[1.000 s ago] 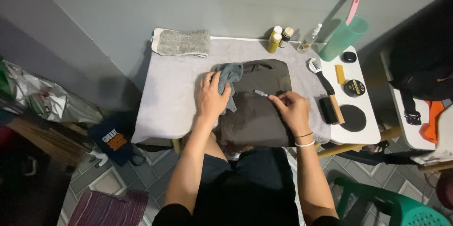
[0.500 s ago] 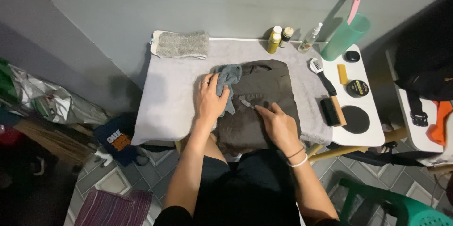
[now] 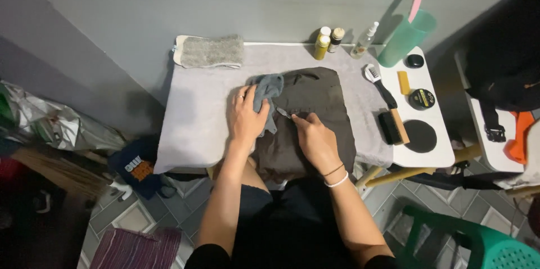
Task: Reconditioning the surface of a dark-colored bag by applying a substance with a small tool and wiping it with a cloth.
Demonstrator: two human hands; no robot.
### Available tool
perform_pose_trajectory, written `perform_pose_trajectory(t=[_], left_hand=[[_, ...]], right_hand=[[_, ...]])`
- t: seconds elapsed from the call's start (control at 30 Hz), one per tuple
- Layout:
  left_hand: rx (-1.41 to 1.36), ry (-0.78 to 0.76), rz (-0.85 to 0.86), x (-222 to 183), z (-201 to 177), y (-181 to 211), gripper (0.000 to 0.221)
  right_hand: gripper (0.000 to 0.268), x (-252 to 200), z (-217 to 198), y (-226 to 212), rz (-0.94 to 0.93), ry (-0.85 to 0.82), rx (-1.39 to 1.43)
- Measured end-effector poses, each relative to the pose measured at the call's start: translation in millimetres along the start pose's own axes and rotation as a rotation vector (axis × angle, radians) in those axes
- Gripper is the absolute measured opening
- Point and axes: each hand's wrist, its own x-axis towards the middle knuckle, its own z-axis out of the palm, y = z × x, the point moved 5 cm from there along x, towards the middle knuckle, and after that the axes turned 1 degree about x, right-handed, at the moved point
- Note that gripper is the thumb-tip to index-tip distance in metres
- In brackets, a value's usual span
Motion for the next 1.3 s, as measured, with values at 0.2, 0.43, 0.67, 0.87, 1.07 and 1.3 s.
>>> perform_pose_trajectory(t=[0.2,0.43,0.67,0.87,1.07,1.3], left_hand=[[-0.033,-0.019,-0.010,1.0,0.3,-2.6,0.043],[-0.001,-0.021,0.007,0.3,0.7,-1.5,0.043],[-0.001,-0.028,-0.008,-0.8,4.9,-7.7,0.045],[0.015,0.016,-0.028,-5.9,16.4,-18.8,0.048],[0.028,0.011,-0.022,-3.8,21.8,-21.5,0.048],[0.011,-0.032,-0.013,-0.3,9.1,-9.6,0.045]], right_hand=[[0.028,-39.6,-9.1,6.2,0.081,-0.125,-0.002],[0.028,-43.9,-7.0,0.8,0.104,-0.173,-0.018],[0.031,-4.5,11.0,-20.3,-0.020,-0.153,-0.078],[0.030,12.2,29.4,-26.4,-0.121,-0.077,-0.076],[0.039,-10.6,14.1,-35.9,-0.111,-0.014,-0.072],[0.055,-38.7,16.4,-9.0,-0.087,-0.051,-0.137]])
